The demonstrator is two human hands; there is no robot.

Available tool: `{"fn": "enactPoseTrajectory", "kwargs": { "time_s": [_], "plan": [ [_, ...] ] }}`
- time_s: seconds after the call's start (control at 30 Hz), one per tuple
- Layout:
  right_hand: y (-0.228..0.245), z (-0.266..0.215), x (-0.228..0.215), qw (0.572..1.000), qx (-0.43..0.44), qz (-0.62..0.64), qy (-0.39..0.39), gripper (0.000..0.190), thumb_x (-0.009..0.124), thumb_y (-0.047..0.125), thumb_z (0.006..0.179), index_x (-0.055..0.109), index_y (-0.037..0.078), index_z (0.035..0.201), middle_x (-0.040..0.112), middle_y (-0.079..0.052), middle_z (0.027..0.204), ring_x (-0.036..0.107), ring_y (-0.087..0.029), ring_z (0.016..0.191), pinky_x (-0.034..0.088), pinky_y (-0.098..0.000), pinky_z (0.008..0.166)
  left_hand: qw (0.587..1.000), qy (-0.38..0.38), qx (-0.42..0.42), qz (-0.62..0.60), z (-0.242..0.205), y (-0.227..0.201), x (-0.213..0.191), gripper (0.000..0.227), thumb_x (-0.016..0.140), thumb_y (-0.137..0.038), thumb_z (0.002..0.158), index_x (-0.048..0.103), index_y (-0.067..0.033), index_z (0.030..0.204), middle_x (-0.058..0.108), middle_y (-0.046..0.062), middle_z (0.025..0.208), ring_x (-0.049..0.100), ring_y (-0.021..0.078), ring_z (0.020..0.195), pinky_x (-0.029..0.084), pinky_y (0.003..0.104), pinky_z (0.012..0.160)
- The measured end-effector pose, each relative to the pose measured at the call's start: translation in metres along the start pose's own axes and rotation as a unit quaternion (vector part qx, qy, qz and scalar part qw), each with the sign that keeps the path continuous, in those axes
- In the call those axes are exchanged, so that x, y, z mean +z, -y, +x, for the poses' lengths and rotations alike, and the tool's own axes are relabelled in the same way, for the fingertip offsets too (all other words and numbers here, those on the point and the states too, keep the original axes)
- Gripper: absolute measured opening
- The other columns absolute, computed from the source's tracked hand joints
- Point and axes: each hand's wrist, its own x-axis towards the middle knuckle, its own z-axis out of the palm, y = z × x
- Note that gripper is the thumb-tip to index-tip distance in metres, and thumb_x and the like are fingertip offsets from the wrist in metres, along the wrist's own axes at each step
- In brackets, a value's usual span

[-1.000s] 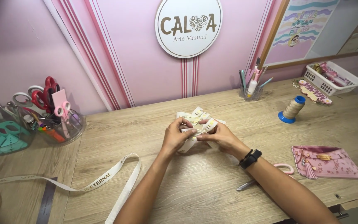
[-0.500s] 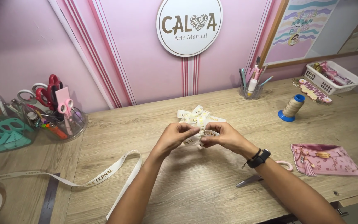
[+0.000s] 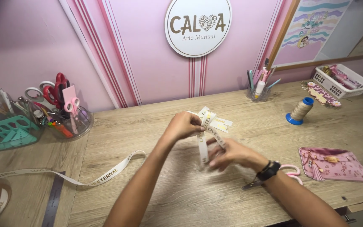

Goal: Creating several decorative bows using printed ribbon and scissors.

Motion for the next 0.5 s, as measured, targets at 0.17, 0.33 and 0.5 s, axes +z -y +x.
{"fn": "enactPoseTrajectory", "kwargs": {
  "time_s": [0.17,0.33,0.5],
  "plan": [
    [0.007,0.015,-0.037,0.984,-0.053,-0.128,-0.11,0.074,0.094,0.023,0.07,0.062,0.002,0.133,0.07,-0.013,0.125,0.058,-0.013,0.088,0.049,-0.0157,0.039,0.995,0.098,-0.032,-0.006,0.027,0.027,0.013,0.024,0.081,-0.035,0.076,0.082,-0.0255,0.098,0.081,0.003,0.098,0.074,0.0306,0.106,0.055,0.04,0.094],
    [-0.039,0.066,-0.06,0.97,-0.063,-0.201,-0.123,0.023,0.087,0.019,0.076,0.082,0.012,0.097,0.077,-0.001,0.075,0.053,-0.007,0.061,0.038,-0.0178,0.05,0.99,0.109,0.013,0.088,0.059,0.028,0.02,0.03,0.077,-0.031,0.082,0.08,-0.017,0.108,0.079,0.01,0.105,0.07,0.0374,0.114,0.054,0.048,0.098],
    [-0.03,0.083,-0.065,0.953,-0.056,-0.231,-0.19,0.031,0.085,0.019,0.074,0.073,0.009,0.1,0.077,-0.006,0.075,0.067,-0.016,0.065,0.051,-0.0274,0.058,0.988,0.043,0.032,0.143,0.07,0.033,0.024,0.029,0.067,-0.032,0.092,0.07,-0.0222,0.119,0.079,0.007,0.106,0.07,0.0342,0.113,0.045,0.052,0.102]
  ]
}}
